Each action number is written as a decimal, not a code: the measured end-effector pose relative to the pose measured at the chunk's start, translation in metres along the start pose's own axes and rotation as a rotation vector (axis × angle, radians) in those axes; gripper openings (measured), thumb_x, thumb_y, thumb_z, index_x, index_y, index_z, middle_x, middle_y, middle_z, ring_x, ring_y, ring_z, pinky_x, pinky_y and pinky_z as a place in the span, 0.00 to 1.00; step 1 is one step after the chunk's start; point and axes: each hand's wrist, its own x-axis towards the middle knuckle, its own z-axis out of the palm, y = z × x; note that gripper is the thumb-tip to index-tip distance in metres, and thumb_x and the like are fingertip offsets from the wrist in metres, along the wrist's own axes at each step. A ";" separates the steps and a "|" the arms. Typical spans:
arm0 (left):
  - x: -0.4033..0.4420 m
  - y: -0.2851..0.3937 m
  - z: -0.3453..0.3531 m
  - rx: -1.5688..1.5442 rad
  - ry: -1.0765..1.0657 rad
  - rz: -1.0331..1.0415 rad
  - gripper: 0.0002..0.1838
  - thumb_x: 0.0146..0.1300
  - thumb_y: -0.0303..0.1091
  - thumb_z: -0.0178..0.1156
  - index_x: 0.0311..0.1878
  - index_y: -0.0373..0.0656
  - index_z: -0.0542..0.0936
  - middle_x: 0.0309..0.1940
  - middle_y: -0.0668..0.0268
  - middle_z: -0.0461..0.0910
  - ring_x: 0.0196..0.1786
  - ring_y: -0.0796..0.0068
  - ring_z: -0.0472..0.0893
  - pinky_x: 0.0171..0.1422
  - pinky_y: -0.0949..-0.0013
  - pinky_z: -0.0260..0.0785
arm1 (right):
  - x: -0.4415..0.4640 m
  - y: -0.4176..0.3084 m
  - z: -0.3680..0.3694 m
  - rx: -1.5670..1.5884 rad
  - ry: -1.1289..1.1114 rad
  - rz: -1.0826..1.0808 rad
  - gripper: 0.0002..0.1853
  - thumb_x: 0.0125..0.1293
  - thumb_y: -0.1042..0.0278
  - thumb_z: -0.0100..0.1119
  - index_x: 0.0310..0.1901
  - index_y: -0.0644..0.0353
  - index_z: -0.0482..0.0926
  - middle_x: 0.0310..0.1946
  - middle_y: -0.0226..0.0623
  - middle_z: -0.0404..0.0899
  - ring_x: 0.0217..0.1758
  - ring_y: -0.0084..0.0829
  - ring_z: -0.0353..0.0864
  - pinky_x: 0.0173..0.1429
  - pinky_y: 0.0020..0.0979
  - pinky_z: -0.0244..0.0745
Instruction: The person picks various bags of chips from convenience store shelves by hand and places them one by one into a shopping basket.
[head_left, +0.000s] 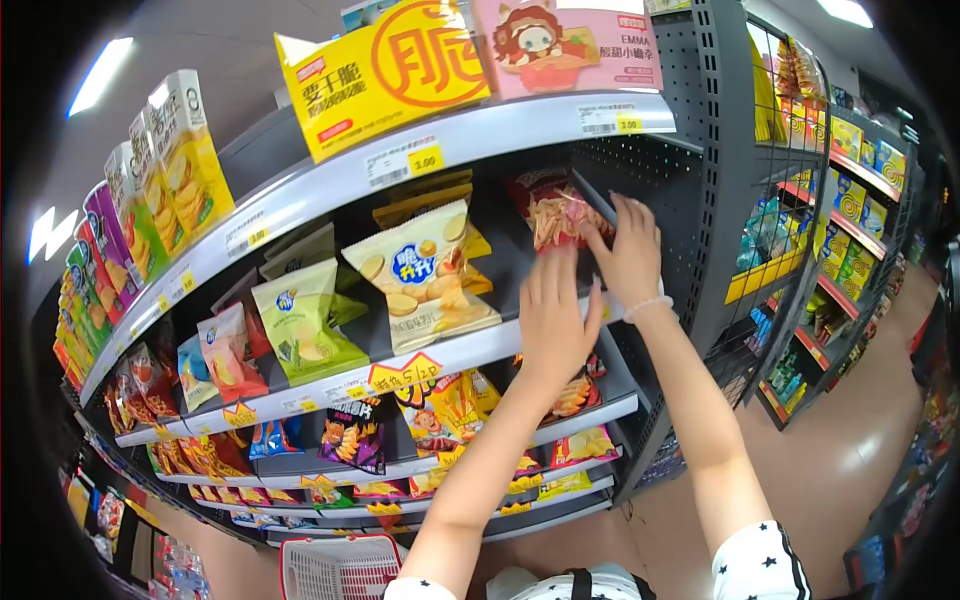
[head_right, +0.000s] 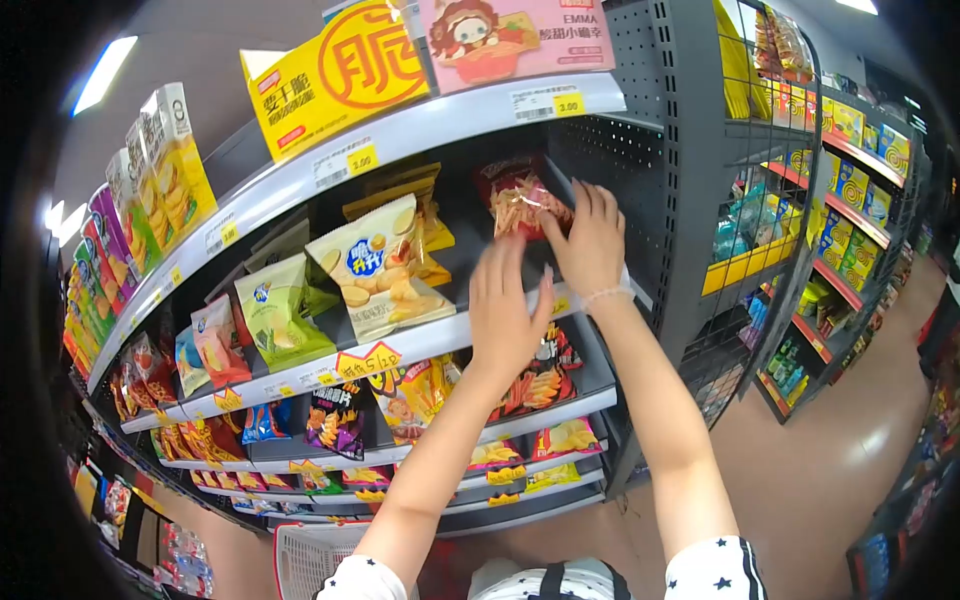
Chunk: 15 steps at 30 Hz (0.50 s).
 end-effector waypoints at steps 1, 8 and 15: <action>0.016 -0.004 0.015 0.093 0.027 -0.101 0.30 0.60 0.38 0.56 0.61 0.30 0.61 0.59 0.48 0.66 0.63 0.50 0.64 0.65 0.54 0.55 | 0.000 0.000 0.000 0.004 -0.053 0.027 0.32 0.60 0.50 0.56 0.57 0.69 0.68 0.54 0.47 0.72 0.62 0.43 0.64 0.63 0.39 0.59; 0.027 -0.004 0.037 0.289 -0.007 -0.386 0.40 0.61 0.42 0.53 0.67 0.23 0.49 0.48 0.44 0.75 0.55 0.54 0.73 0.67 0.57 0.55 | -0.005 0.005 0.001 0.038 -0.118 0.042 0.25 0.57 0.52 0.58 0.46 0.68 0.77 0.41 0.44 0.79 0.49 0.39 0.73 0.57 0.37 0.63; 0.026 0.000 0.019 0.022 0.043 -0.403 0.36 0.61 0.43 0.56 0.65 0.31 0.56 0.42 0.46 0.77 0.49 0.56 0.76 0.59 0.60 0.63 | -0.010 0.006 -0.010 0.269 0.042 0.027 0.15 0.51 0.63 0.68 0.39 0.61 0.79 0.36 0.38 0.78 0.44 0.38 0.73 0.50 0.35 0.66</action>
